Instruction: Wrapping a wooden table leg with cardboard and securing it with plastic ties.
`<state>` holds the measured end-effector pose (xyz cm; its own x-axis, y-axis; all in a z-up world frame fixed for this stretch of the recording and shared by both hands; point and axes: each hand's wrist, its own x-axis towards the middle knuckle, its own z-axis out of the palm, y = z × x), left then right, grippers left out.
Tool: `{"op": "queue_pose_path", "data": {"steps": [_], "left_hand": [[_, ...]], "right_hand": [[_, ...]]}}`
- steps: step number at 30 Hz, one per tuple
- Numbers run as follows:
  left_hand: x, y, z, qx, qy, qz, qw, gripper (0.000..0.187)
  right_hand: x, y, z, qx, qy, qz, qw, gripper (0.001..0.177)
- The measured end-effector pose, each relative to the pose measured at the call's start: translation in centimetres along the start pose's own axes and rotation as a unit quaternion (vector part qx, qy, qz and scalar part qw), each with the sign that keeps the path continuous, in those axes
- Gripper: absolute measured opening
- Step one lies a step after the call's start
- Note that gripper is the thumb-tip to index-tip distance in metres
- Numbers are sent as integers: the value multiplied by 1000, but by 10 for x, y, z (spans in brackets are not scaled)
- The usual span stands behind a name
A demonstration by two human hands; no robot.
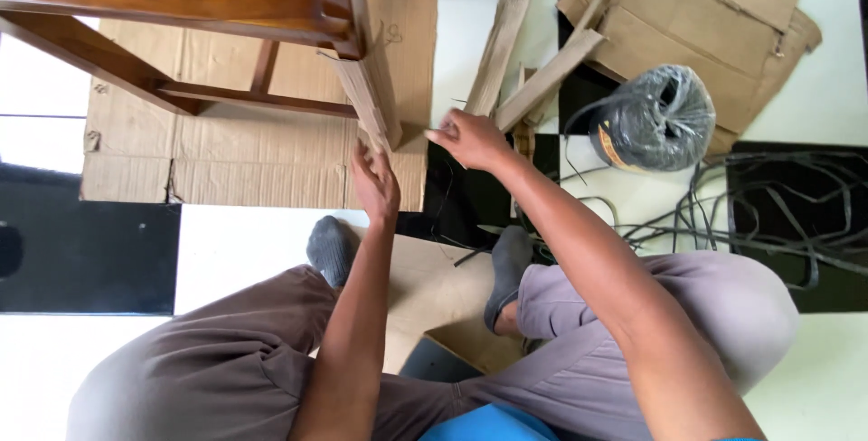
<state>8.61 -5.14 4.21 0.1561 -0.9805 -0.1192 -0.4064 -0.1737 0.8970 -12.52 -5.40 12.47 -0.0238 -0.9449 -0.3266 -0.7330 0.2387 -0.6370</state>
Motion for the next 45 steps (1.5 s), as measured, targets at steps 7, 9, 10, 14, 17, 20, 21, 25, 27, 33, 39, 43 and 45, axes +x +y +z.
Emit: {"op": "queue_pose_path", "data": {"steps": [7, 9, 10, 14, 17, 20, 21, 25, 27, 33, 39, 43, 45], "left_hand": [[-53, -86, 49, 147, -109, -33, 983, 34], [-67, -102, 58, 153, -130, -14, 980, 22], [-72, -100, 58, 153, -135, -12, 979, 22], [-85, -95, 64, 174, -228, 2, 958, 22], [-90, -88, 73, 175, -259, 0, 950, 20], [-95, -78, 78, 146, -300, 2, 943, 24], [-96, -74, 81, 111, -319, 3, 941, 29], [-100, -5, 83, -1, -331, -93, 939, 37], [-97, 26, 79, -226, -277, -166, 919, 35], [-64, 32, 50, -267, -213, -125, 932, 18], [-48, 31, 26, -243, -172, -112, 948, 14], [-50, 19, 16, -237, -190, -109, 946, 17], [-46, 6, 18, -205, -220, -96, 949, 21]], "right_hand": [[-37, 164, 22, -15, -33, 122, 992, 37], [-59, 201, 33, -78, -62, 259, 961, 23], [-71, 208, 43, -76, -60, 263, 960, 23], [-109, 217, 81, -41, -66, 268, 960, 40], [-126, 214, 111, -5, 26, 274, 961, 32], [-134, 192, 123, 30, 193, 220, 956, 19], [-135, 181, 123, 38, 277, 159, 947, 18], [-128, 115, 97, 86, 266, 69, 958, 20], [-123, 93, 93, 123, 202, -18, 972, 19], [-119, 73, 91, 228, 56, 31, 971, 11], [-80, 66, 97, 341, 107, 64, 932, 31], [-54, 33, 90, 402, 123, 14, 907, 33], [-44, 24, 96, 441, 112, 14, 890, 33]]}}
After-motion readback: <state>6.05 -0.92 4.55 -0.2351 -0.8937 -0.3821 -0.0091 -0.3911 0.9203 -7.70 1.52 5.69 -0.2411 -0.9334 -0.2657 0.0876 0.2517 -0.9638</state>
